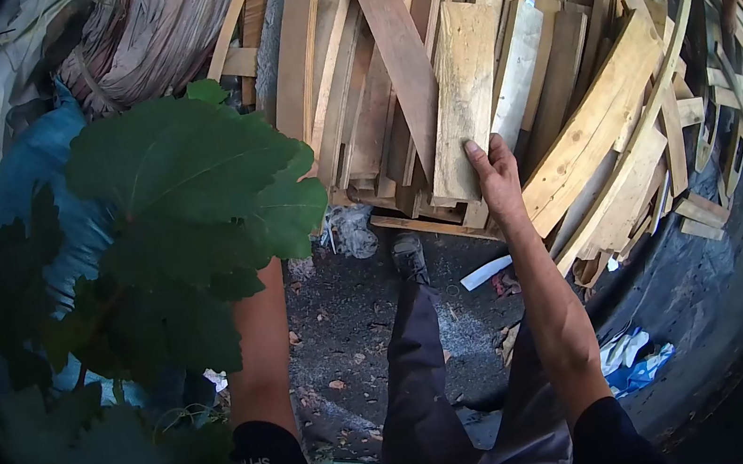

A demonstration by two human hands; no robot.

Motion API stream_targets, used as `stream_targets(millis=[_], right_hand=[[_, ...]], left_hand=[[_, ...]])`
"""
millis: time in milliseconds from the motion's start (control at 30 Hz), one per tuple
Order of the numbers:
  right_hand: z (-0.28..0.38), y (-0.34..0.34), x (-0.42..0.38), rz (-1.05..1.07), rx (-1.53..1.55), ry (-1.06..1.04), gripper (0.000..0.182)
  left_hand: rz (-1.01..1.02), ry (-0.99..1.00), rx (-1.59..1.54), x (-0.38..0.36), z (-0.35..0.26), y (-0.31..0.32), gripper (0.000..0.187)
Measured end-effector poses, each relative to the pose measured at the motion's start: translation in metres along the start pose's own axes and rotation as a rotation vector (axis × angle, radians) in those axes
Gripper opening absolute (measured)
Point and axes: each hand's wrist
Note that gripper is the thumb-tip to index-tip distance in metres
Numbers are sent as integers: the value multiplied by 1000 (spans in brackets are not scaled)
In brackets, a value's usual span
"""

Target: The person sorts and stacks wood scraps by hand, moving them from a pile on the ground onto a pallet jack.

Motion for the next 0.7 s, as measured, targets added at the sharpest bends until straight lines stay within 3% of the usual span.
stream_targets(millis=[67,133,167,233,267,300,367,467,500,567,633,700], right_hand=[[8,-32,1,-140,36,-33,30],[22,-65,1,-261,38,-20,31],[24,-84,1,-314,19,-1,32],[3,-128,7,-429,-296,66,44],[23,-129,-1,-537,-488,57,66],[5,-134,0,-749,-774,-156,83],[27,-137,-9,-797,-1152,-239,83],[53,-109,13,-172,-557,-123,77],[48,-93,33,-89,-521,-156,80],[21,-68,82,-55,-706,-158,89],[10,-46,110,-35,-723,-9,99],[-13,-31,127,-13,-721,131,106]], left_hand=[[27,-64,-122,-20,-28,-20,85],[-22,-49,-389,-31,-23,-10,82],[-84,-5,-594,-29,9,23,80],[-185,43,-841,-35,27,59,76],[-220,43,-881,-44,18,75,75],[-229,34,-937,-55,4,85,73],[-226,12,-1066,-80,-33,97,70],[-269,-35,-1242,-105,-97,112,77],[-284,-40,-1265,-109,-108,123,77],[-345,-80,-1106,-110,-113,162,79],[-375,-46,-1094,-114,-133,174,85],[-516,59,-949,-116,-142,195,73]])
Point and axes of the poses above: each hand's wrist, its own x-axis towards the middle knuckle, its own y-axis out of the palm, z = x × y, and after that the axes turned 14 degrees about -x, right-handed
